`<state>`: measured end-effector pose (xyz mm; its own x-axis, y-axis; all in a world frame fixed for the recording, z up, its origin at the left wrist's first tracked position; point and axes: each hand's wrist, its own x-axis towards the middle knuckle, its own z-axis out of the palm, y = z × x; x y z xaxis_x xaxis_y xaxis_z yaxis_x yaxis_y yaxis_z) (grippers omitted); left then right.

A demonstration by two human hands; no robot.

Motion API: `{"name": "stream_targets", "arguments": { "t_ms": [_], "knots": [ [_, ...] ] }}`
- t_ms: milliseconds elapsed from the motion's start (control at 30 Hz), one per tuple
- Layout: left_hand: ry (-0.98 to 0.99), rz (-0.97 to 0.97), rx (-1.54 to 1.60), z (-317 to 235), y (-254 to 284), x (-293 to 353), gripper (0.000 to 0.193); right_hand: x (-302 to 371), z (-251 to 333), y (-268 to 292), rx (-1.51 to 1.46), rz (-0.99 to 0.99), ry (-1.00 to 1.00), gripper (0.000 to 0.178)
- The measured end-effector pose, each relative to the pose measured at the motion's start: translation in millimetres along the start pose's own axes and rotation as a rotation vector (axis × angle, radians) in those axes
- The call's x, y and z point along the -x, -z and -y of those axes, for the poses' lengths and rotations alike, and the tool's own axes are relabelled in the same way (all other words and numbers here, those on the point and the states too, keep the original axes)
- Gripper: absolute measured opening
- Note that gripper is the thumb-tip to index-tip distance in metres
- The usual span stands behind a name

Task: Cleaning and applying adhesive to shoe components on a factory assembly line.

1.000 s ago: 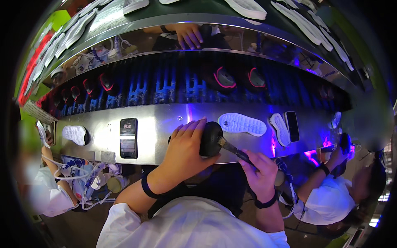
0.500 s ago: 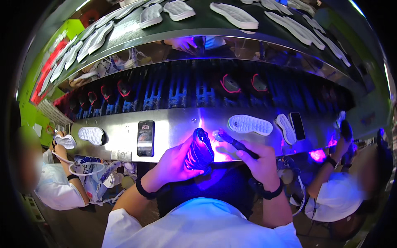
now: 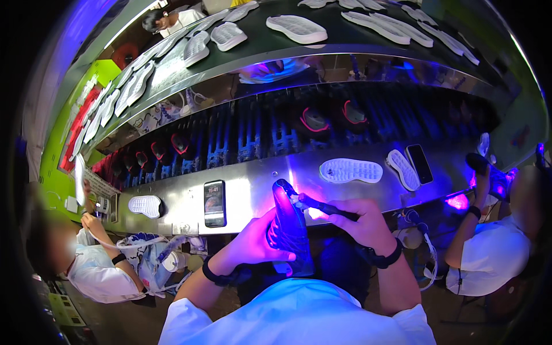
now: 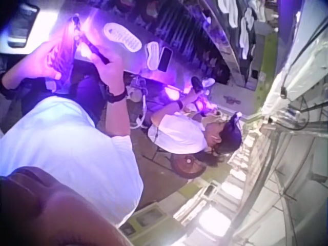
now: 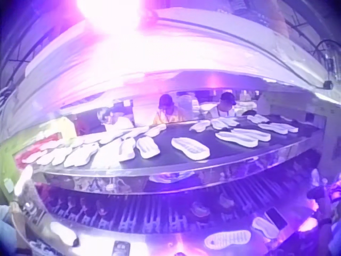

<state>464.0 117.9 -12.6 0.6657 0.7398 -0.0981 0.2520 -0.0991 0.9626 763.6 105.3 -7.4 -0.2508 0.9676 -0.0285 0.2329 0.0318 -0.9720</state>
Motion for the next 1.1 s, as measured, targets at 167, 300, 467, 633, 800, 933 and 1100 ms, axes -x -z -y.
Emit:
{"name": "stream_targets", "arguments": {
  "t_ms": [167,300,467,633,800,933,1100],
  "knots": [
    [0.151,0.024,0.312,0.0,-9.2,-12.4,0.09,12.5,-28.8,1.2,-0.065,-0.022,-0.04,0.033],
    [0.26,0.03,0.461,6.2,-14.2,-17.3,0.075,20.7,-52.5,-10.3,-0.061,-0.089,0.032,0.033],
    [0.361,0.004,0.682,18.4,-16.7,-16.7,0.065,31.7,-63.5,-24.8,-0.057,-0.141,0.024,0.032],
    [0.324,-0.061,0.71,16.9,-14.9,-11.6,0.068,57.7,-45.7,-10.5,-0.015,0.022,-0.004,0.031],
    [0.336,-0.097,0.713,16.4,-6.2,-4.6,0.07,61.5,-28.1,2.8,0.077,0.106,-0.119,0.032],
    [0.324,-0.103,0.696,17.6,-6.3,-4.9,0.069,47.3,-21.0,-1.0,0.038,0.076,-0.175,0.033],
    [0.301,-0.235,0.684,22.9,-2.0,2.3,0.069,57.3,-16.7,19.3,0.083,0.183,-0.08,0.031]
  ]
}}
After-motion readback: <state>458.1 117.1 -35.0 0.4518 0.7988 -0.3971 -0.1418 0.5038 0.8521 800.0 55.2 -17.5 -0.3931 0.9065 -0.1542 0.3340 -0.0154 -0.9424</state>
